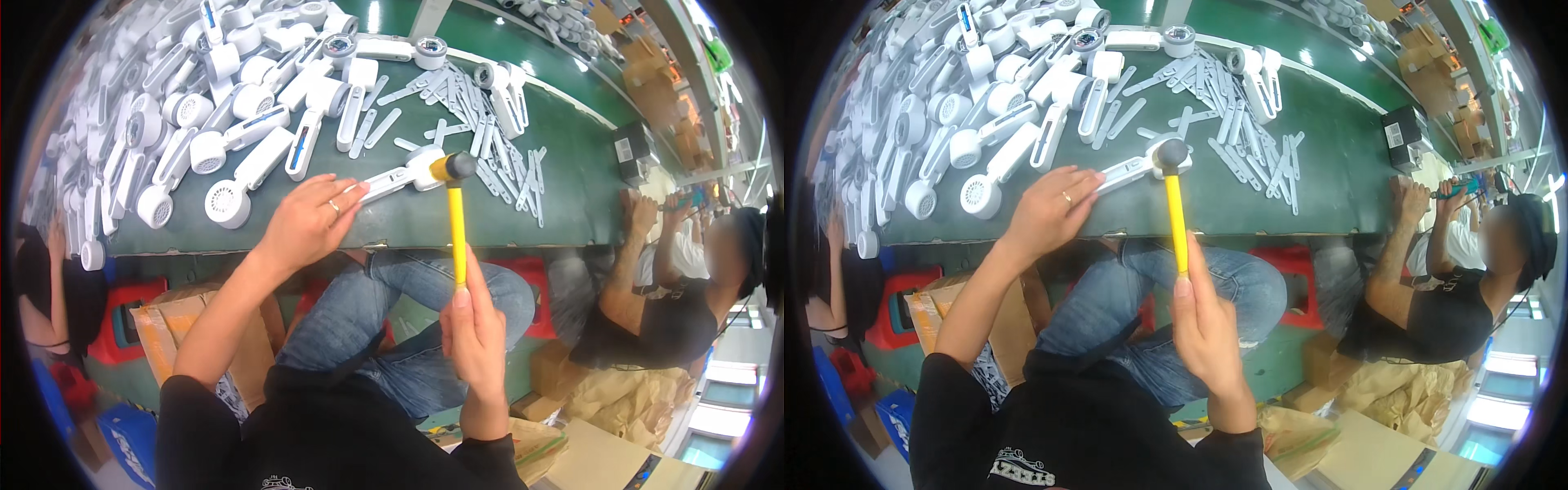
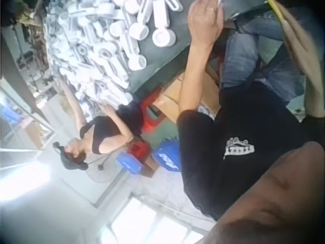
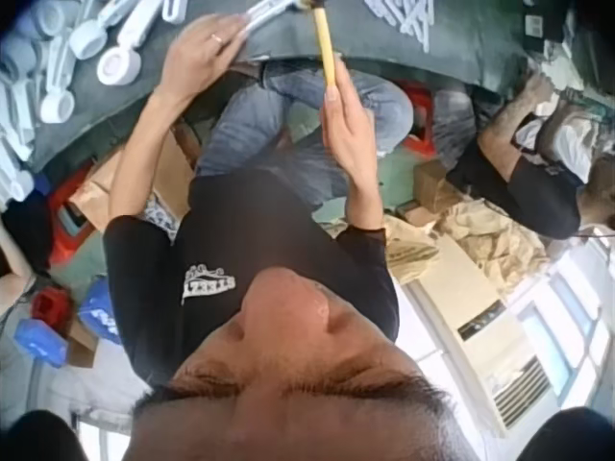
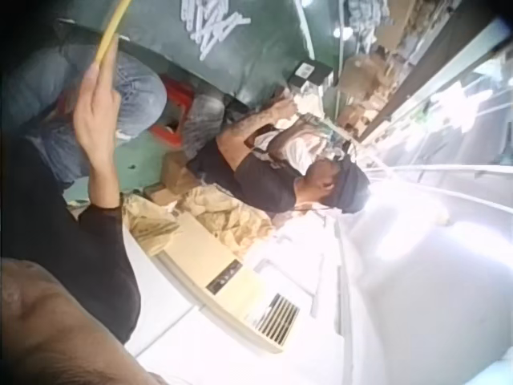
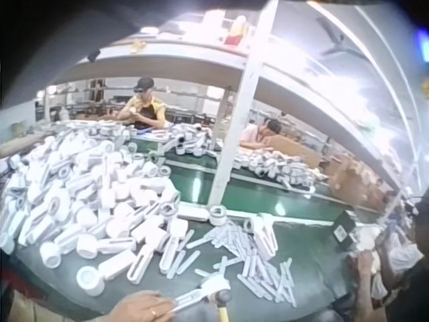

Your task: Using a small hammer to assemble plastic components on a production line.

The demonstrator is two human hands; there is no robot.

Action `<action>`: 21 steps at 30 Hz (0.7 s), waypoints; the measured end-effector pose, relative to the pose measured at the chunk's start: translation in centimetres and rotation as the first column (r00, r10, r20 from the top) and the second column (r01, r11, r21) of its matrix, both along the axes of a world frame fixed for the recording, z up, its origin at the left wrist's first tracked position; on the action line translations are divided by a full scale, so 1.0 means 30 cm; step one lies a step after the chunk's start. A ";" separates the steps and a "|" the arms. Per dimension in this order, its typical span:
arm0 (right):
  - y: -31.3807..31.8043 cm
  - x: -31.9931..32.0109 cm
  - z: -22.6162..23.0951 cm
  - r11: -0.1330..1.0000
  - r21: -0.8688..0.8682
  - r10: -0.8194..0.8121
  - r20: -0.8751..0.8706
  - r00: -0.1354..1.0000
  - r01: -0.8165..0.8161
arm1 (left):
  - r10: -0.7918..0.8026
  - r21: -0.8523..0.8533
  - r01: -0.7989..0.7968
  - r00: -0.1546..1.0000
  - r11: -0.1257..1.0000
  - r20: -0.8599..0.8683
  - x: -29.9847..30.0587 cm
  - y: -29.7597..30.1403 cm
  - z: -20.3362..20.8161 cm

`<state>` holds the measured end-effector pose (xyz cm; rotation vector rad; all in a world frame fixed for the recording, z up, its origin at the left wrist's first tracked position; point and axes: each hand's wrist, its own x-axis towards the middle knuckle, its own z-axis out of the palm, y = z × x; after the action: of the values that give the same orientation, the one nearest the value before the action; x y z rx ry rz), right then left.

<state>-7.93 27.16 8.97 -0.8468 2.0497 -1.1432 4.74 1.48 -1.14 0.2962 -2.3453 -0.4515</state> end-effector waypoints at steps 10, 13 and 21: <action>-0.095 0.005 -0.144 0.997 0.069 0.036 -0.200 0.979 -0.022 | -0.003 0.031 0.004 0.999 1.000 -0.037 -0.005 -0.004 -0.012; -0.081 0.035 -0.064 0.990 -0.130 -0.062 -0.057 0.996 0.054 | -0.003 0.023 0.004 0.999 1.000 -0.037 -0.014 -0.009 -0.013; -0.095 0.025 0.004 0.994 0.061 0.098 -0.090 0.991 -0.093 | -0.002 0.101 0.008 0.998 0.995 -0.059 0.005 -0.015 -0.022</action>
<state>-7.16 24.30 9.09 -0.9755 2.0822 -1.0063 4.90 1.04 -1.79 0.3202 -2.2704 -0.5747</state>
